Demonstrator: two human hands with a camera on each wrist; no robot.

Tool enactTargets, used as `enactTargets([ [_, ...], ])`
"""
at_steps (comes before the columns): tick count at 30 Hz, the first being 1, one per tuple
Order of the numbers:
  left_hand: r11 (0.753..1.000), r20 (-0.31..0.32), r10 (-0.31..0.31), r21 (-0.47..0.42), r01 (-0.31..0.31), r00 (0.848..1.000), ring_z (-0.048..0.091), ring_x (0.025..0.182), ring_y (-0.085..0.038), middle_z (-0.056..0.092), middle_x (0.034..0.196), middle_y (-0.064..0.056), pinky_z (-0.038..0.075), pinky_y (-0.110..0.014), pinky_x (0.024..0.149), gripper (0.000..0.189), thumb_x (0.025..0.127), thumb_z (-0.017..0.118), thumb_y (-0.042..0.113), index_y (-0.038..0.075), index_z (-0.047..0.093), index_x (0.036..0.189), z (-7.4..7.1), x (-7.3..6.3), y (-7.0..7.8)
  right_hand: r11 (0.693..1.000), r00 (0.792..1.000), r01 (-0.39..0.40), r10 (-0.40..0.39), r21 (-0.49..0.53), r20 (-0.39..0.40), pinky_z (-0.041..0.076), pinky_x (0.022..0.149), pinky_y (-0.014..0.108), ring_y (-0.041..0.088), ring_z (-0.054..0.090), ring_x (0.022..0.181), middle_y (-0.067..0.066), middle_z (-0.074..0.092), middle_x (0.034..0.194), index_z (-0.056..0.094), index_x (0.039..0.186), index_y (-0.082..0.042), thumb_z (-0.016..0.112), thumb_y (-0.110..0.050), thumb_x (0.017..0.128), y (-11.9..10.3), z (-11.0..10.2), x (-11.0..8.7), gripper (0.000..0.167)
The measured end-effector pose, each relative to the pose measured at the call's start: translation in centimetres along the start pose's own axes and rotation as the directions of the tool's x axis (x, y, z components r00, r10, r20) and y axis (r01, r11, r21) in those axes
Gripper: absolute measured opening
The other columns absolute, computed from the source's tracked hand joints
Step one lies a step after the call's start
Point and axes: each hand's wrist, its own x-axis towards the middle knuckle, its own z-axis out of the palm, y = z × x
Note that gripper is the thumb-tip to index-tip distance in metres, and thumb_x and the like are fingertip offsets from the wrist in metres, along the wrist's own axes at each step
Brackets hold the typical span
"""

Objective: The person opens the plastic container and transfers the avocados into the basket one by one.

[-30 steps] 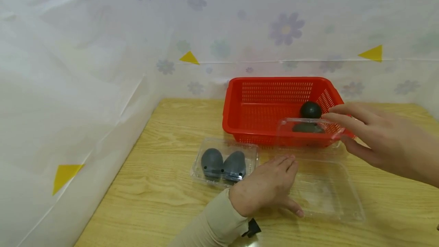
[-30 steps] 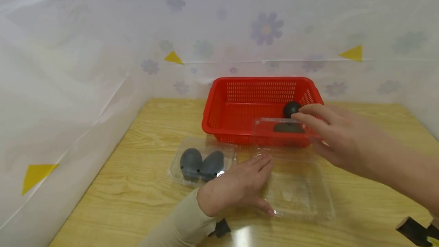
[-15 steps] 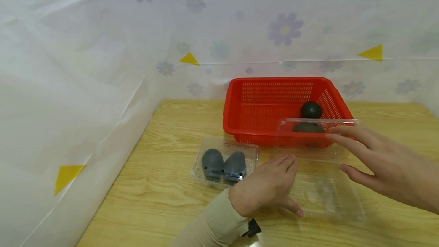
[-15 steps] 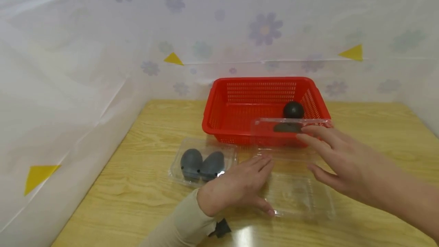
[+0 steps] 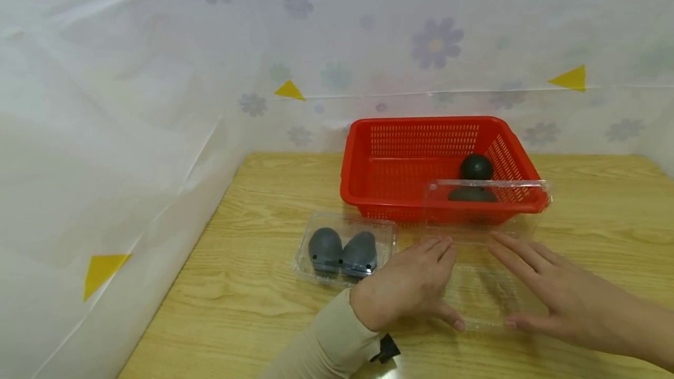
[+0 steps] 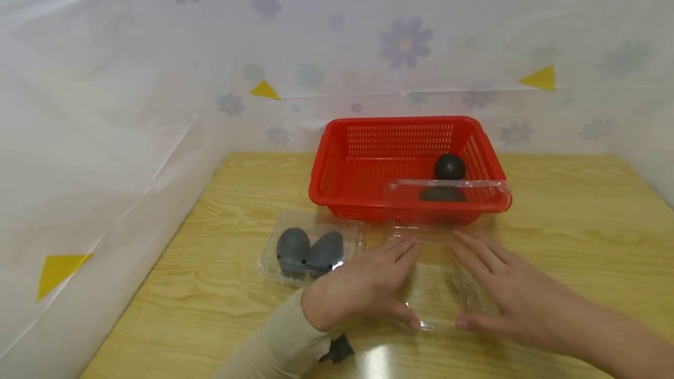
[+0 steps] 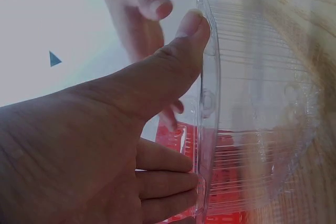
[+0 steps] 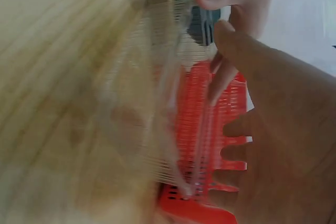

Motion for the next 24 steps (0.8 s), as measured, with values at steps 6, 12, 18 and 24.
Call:
enactTargets([
  [6,1.0,0.019,-0.006,-0.005,0.006,1.0,0.022,0.151,-0.009,0.025,0.163,0.004,0.019,-0.022,0.123,0.114,0.072,0.055,0.085,0.017,0.025,0.158,-0.2,0.2,0.2,0.997,0.993,0.073,-0.073,-0.002,-0.089,0.004,0.118,0.008,0.008,0.006,0.152,0.003,0.026,0.162,0.031,0.156,-0.015,0.076,-0.067,0.07,0.3,1.5,-0.6,0.111],
  [12,1.0,0.013,-0.001,-0.006,0.002,1.0,0.021,0.152,-0.01,0.024,0.164,0.003,0.019,-0.023,0.123,0.113,0.073,0.056,0.083,0.015,0.024,0.158,-0.5,0.0,0.2,0.996,0.987,0.094,-0.093,0.0,-0.133,-0.007,0.117,0.008,0.013,0.007,0.153,0.008,0.029,0.161,0.035,0.154,-0.01,0.076,-0.069,0.07,0.1,1.5,-0.5,0.11],
  [18,1.0,0.017,-0.008,-0.009,0.009,1.0,0.021,0.152,-0.011,0.022,0.165,0.002,0.017,-0.023,0.124,0.114,0.073,0.057,0.083,0.015,0.023,0.158,-0.4,-0.1,0.3,0.994,0.989,0.088,-0.081,0.057,-0.123,-0.006,0.115,0.005,0.013,0.007,0.154,0.01,0.027,0.162,0.033,0.155,-0.01,0.077,-0.067,0.07,-0.3,1.7,-0.2,0.112],
  [24,1.0,0.004,-0.004,0.002,0.004,1.0,0.021,0.152,-0.01,0.023,0.165,0.002,0.017,-0.023,0.124,0.115,0.073,0.056,0.084,0.014,0.024,0.158,-0.5,0.0,0.6,0.994,0.985,0.09,-0.08,0.056,-0.15,-0.007,0.119,0.011,0.014,0.005,0.155,0.012,0.029,0.162,0.034,0.154,-0.008,0.078,-0.065,0.071,-0.4,2.0,-0.6,0.111],
])
